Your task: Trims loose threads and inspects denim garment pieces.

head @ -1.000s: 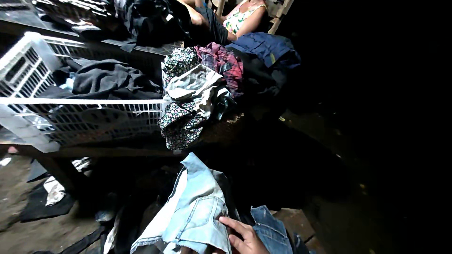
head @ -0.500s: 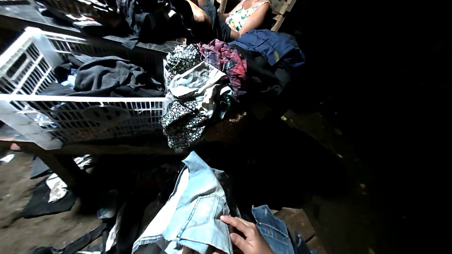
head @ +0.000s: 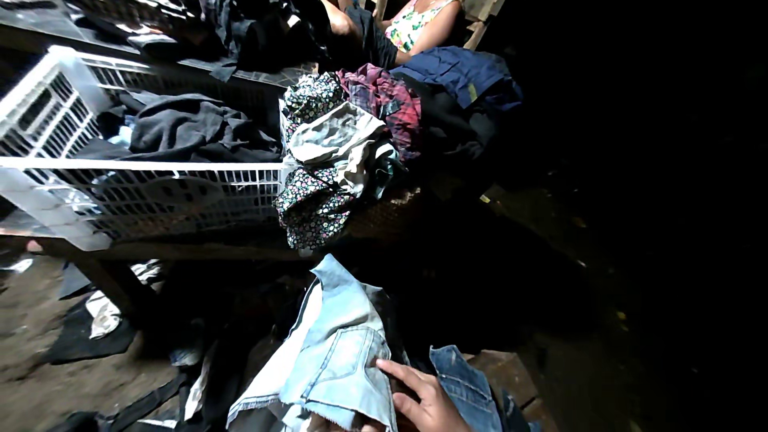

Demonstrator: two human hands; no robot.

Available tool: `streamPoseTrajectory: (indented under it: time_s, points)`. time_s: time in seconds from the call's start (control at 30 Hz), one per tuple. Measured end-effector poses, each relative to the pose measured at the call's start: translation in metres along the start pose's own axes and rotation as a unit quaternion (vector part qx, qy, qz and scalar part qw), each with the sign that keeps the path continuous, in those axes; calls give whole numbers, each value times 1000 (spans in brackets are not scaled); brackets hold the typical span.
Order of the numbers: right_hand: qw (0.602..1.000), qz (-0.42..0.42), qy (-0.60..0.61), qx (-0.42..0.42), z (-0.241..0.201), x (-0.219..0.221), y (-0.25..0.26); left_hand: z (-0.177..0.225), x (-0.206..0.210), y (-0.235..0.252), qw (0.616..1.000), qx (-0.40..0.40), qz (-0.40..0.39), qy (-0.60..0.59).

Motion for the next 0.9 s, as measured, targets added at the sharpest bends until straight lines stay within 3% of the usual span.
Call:
streamPoseTrajectory:
  time_s: [0.07, 0.17, 0.3, 0.37, 0.47, 0.6, 0.7, 0.77, 0.9]
  points:
    - [1000, 7, 1, -3, -8, -4, 0, 9, -6, -9, 1000, -3, -16, 3]
    - [999, 29, 15, -28, -28, -11, 1, 17, -18, -24, 995, 56, 72, -31]
    - [998, 55, 20, -16, -34, -8, 11, 38, -36, -13, 986, 60, 103, -116]
    - [999, 50, 22, -2, -28, 1, 16, 34, -40, 0, 977, 89, 113, -157]
    - [993, 13, 118, 19, -24, 15, 19, 15, -43, 3, 976, 57, 109, -179]
    - [915, -45, 354, 188, -15, 25, 19, 2, -44, 2, 968, 13, 122, -220]
    - [865, -75, 431, 245, -14, 26, 19, 6, -41, 2, 966, 16, 138, -218]
    - [880, -71, 410, 229, -19, 21, 20, 12, -38, 4, 964, 16, 133, -229]
    - [977, -51, 187, 88, -30, 10, 18, 14, -37, 5, 964, -31, 146, -221]
Point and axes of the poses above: each hand's wrist, its own y-axis towards the middle knuckle, its own x-axis out of the palm, z = x × y, the point moved 7 cm from there along y, towards the middle knuckle, and after that the axes turned 1 degree about x, right-handed, at the moved point
